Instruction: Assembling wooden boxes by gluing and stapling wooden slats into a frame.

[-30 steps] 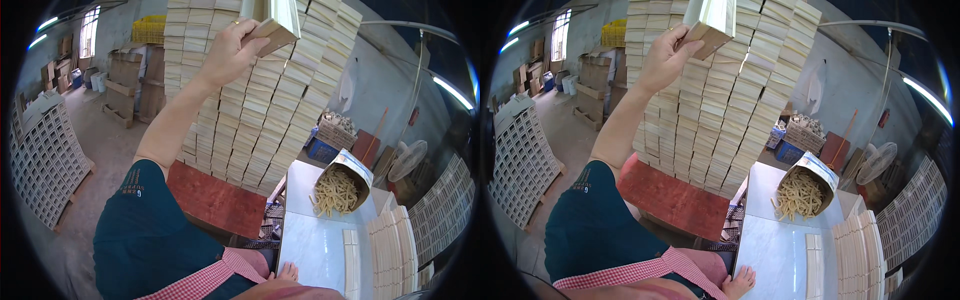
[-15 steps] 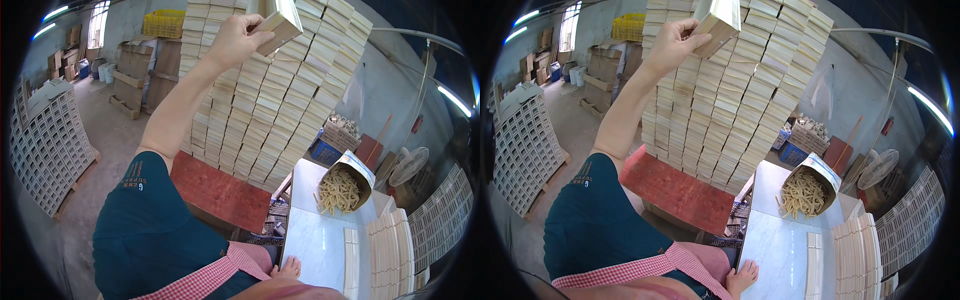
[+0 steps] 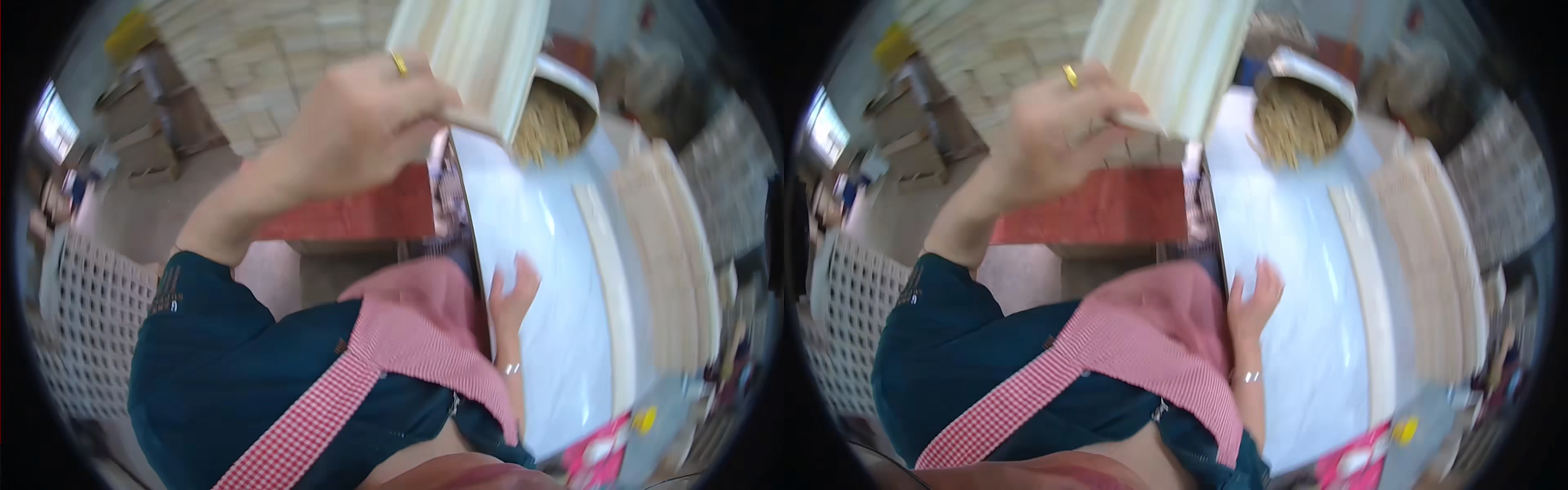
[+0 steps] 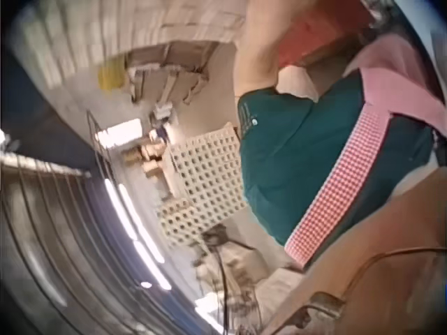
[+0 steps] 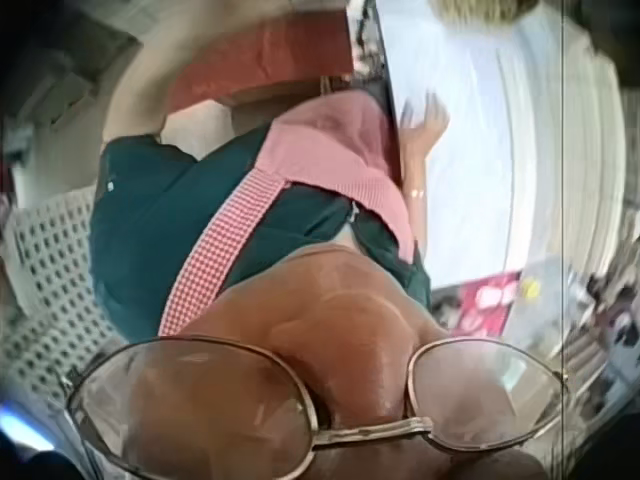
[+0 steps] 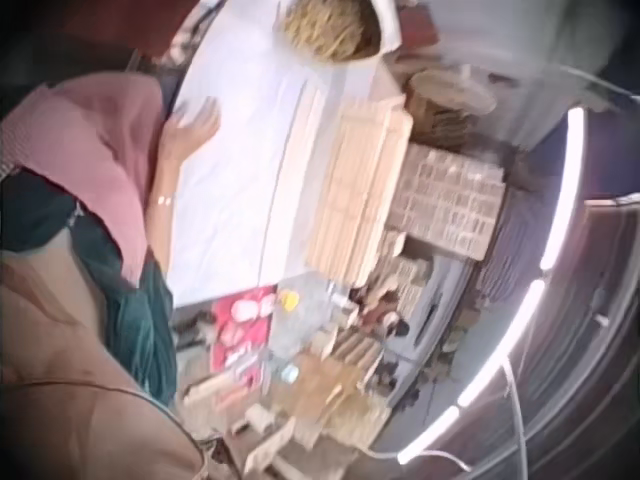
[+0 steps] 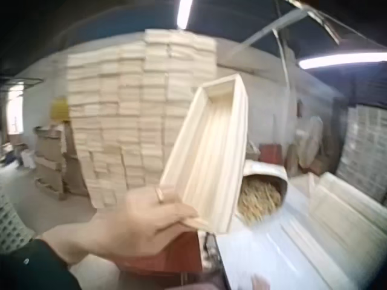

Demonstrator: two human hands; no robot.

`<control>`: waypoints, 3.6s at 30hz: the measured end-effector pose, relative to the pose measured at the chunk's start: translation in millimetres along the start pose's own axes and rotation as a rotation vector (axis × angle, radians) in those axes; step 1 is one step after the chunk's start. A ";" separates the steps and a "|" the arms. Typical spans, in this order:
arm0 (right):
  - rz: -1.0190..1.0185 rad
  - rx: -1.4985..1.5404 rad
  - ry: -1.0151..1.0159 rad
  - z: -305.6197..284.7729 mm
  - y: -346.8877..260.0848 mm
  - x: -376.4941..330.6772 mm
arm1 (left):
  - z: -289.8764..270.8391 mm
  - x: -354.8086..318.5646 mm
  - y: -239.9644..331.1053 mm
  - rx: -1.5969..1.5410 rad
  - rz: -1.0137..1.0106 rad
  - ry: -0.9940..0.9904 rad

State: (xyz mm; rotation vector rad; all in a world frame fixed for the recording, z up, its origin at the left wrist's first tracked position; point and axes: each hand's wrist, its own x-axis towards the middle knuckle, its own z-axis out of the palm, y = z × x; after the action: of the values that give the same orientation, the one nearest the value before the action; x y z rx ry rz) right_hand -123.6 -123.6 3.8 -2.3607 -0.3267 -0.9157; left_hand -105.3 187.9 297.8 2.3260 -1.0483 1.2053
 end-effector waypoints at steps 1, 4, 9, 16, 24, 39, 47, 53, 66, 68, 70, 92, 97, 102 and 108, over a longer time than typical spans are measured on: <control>0.051 0.018 0.045 -14.1 -12.8 11.1 | 47.6 -20.1 11.3 -0.061 0.010 -0.043; -0.028 -0.049 0.260 -56.4 -24.4 28.0 | 165.1 -68.7 47.3 -0.229 -0.024 -0.295; 0.022 -0.213 -0.019 -74.6 -1.7 -1.2 | 289.8 -132.8 87.0 -0.340 -0.025 -0.641; -0.003 -0.374 -0.245 -55.4 24.1 -15.5 | 313.5 -143.3 95.3 -0.349 0.049 -0.720; -0.067 -0.434 -0.430 -42.0 40.5 -9.1 | 313.4 -139.3 90.6 -0.390 0.098 -0.733; -0.150 -0.295 -0.399 -30.3 47.8 -8.4 | 312.8 -136.9 87.8 -0.353 0.194 -0.690; -0.083 -0.213 -0.256 -33.1 38.6 -17.8 | 316.7 -140.5 87.7 -0.356 0.174 -0.681; 0.148 -0.115 -0.027 -30.5 35.5 -47.3 | 315.2 -136.9 87.9 -0.336 0.177 -0.684; 0.282 -0.154 0.048 -48.6 28.7 -59.6 | 308.7 -105.3 74.7 -0.520 0.197 -0.681; 0.328 -0.234 0.140 -82.9 25.4 -66.9 | 290.3 -79.9 73.6 -0.668 0.044 -0.774; 0.411 -0.398 0.197 -131.5 23.5 -87.1 | 276.4 -54.5 62.5 -0.726 -0.040 -0.782; 1.434 -1.155 0.021 -364.0 5.3 -338.9 | 230.2 48.0 27.2 -1.265 -0.573 -1.311; 1.558 -0.699 0.229 -364.7 -36.0 -239.6 | 231.2 52.8 34.7 -1.205 -0.504 -1.371; 1.157 -0.539 0.238 -292.1 -105.6 -86.8 | 227.7 43.5 37.3 -1.093 -0.467 -1.381; 0.474 -0.660 -0.217 -253.4 -128.3 -25.5 | 254.7 29.1 37.7 -1.163 -0.368 -1.355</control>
State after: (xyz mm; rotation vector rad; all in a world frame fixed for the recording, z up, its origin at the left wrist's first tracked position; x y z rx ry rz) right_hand -331.6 -172.5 192.7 -2.9432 0.5224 -0.5874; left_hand 23.1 3.9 168.0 1.8676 -1.0343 -1.1091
